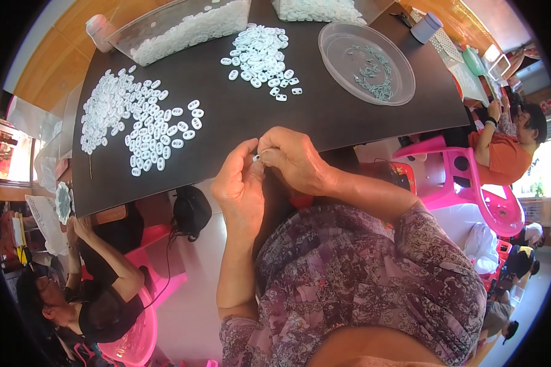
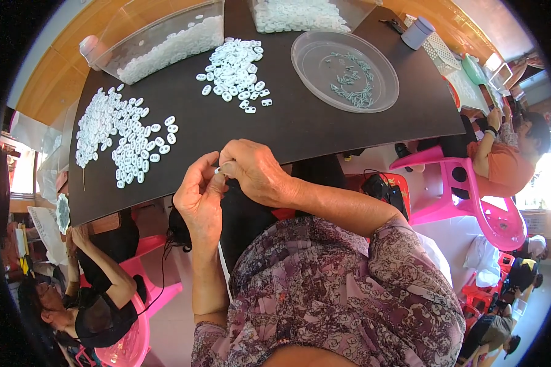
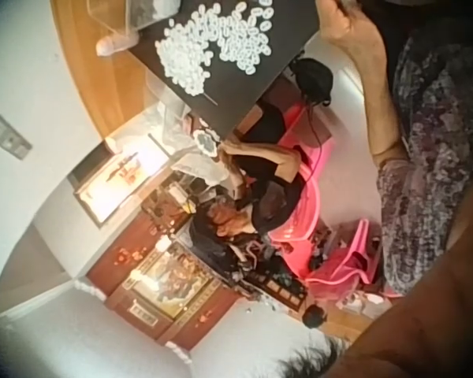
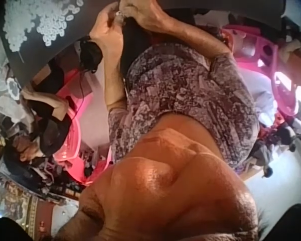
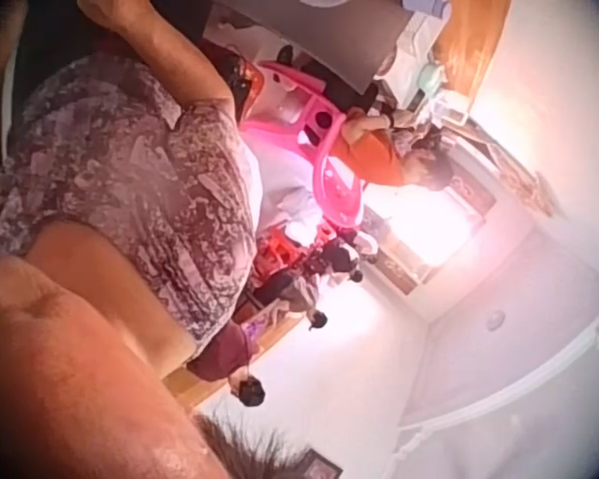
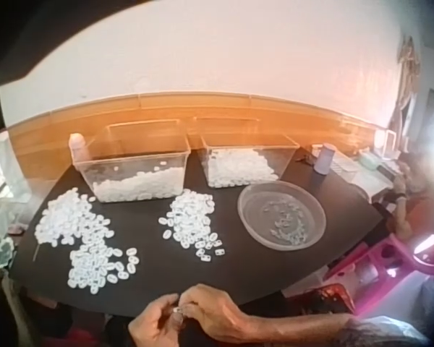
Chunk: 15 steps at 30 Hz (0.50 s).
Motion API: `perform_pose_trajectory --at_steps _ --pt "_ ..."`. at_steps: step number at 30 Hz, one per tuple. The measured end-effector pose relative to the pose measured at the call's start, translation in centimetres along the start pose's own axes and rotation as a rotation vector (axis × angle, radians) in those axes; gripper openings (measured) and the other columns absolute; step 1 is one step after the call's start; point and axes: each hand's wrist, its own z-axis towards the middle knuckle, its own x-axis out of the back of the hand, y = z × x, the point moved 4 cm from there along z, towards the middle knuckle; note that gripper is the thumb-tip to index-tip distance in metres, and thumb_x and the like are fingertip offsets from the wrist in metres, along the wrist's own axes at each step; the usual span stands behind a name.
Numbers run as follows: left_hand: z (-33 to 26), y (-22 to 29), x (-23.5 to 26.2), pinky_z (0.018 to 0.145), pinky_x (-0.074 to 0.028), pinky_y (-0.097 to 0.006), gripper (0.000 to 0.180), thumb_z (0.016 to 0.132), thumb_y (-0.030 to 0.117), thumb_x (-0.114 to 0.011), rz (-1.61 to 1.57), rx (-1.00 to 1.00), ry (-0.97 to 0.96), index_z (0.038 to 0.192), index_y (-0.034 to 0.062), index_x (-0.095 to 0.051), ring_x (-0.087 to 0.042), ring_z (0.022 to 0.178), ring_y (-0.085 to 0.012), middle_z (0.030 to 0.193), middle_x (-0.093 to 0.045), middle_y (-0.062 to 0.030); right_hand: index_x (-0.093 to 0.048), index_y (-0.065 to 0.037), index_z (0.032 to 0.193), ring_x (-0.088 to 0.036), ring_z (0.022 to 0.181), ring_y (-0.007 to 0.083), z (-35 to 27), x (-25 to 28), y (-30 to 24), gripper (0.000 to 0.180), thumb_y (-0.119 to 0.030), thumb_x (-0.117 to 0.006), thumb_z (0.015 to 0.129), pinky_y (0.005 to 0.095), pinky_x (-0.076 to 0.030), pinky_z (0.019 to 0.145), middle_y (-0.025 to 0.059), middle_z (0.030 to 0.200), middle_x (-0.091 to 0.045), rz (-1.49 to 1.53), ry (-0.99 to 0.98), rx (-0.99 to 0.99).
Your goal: Assembling small metal pins or rings into white plastic components at a workshop table.
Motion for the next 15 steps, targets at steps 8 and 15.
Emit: perform_pose_trajectory --at_steps 8,15 --pt "0.6 0.3 -0.5 0.054 -0.043 -0.018 0.028 0.082 -0.002 -0.061 -0.040 -0.028 0.005 0.110 -0.0018 -0.058 -0.051 0.063 -0.0065 0.074 -0.053 0.0005 -0.053 0.002 0.081 -0.055 0.070 0.0208 0.4 0.6 -0.4 0.008 -0.006 -0.051 0.082 0.0322 -0.045 0.064 0.0119 0.076 -0.054 -0.046 0.017 0.000" --pt "1.2 -1.0 -0.6 0.053 -0.046 -0.022 0.024 0.082 -0.002 -0.061 -0.392 0.175 0.056 0.105 -0.0054 -0.060 -0.057 0.062 -0.0120 0.077 -0.061 -0.0067 -0.063 -0.004 0.083 -0.056 0.076 0.0256 2.1 5.6 -1.0 0.007 -0.008 -0.059 0.078 0.0346 -0.045 0.068 0.0096 0.077 -0.058 -0.456 0.186 0.258"
